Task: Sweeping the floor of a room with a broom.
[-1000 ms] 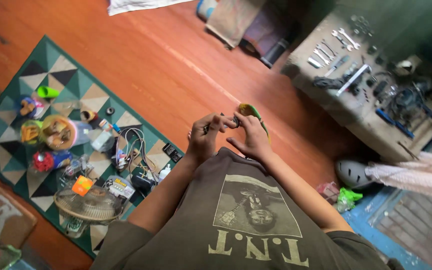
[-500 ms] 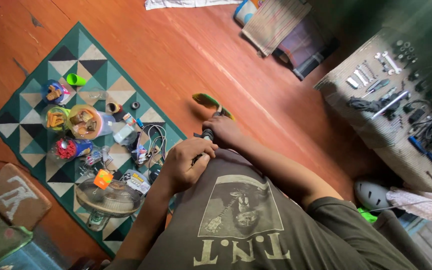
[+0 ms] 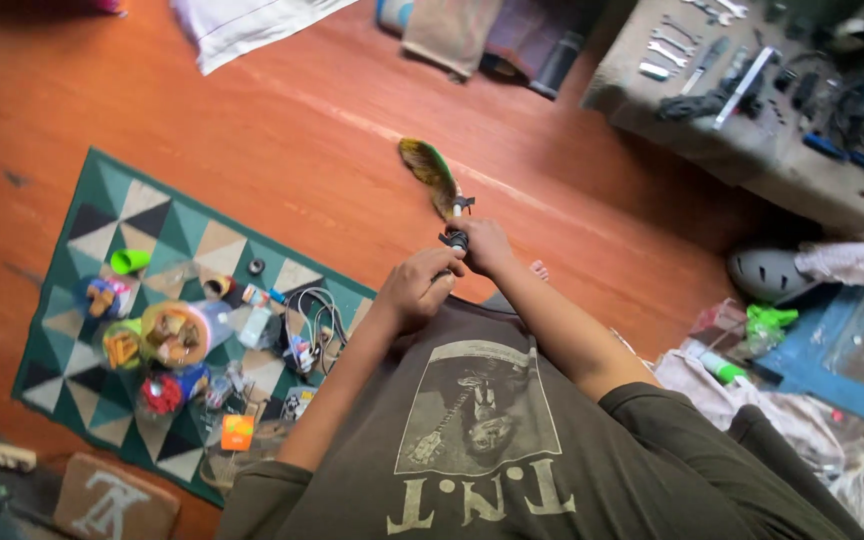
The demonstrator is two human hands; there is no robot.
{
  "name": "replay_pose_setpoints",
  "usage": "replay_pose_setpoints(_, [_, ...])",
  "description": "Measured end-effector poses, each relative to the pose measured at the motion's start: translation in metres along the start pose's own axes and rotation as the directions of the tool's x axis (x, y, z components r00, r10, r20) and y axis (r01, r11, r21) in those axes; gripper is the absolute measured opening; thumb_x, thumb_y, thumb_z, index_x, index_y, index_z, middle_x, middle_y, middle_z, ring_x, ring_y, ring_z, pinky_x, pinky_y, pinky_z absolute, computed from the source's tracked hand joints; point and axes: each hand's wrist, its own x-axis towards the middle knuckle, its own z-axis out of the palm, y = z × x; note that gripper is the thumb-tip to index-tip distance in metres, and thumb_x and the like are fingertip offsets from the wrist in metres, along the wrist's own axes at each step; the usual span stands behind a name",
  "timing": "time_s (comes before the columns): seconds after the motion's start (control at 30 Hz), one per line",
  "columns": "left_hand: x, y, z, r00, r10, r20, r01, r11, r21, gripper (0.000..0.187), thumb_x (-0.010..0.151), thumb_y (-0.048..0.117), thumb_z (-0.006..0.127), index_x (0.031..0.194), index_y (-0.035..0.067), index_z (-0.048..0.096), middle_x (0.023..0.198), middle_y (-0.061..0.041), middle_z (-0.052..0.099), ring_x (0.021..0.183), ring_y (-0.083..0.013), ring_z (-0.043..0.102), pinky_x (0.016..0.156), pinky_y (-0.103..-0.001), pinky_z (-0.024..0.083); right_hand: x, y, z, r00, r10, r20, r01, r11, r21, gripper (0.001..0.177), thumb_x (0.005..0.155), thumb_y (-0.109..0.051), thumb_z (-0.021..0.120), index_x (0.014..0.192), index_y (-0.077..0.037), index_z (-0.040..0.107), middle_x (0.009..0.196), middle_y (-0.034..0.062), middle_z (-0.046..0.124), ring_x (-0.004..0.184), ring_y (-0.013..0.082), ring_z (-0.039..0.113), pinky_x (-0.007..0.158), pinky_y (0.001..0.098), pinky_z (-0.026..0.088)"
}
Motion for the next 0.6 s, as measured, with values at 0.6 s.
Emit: replay_pose_setpoints(0.6, [0.175,0.058,0.235,0.807,0.253,0.533,-0.073,0.94,-0.334,0.024,0.091,0.01,0.053,0.109,0.001,0.067,0.131,-0.019,0.064,0.121,-0.0326,0.06,0.105,-0.043,0.045,-0.183,0.211,-0.134,0.737,0.494,-0.461,-0.532,0.845,0.054,0.016,0.077,-0.021,0.075,0.091,-0.019,0.07,0.092,0.0057,0.073,0.1,0.0326,0.065,0.111,0.0591,0.034])
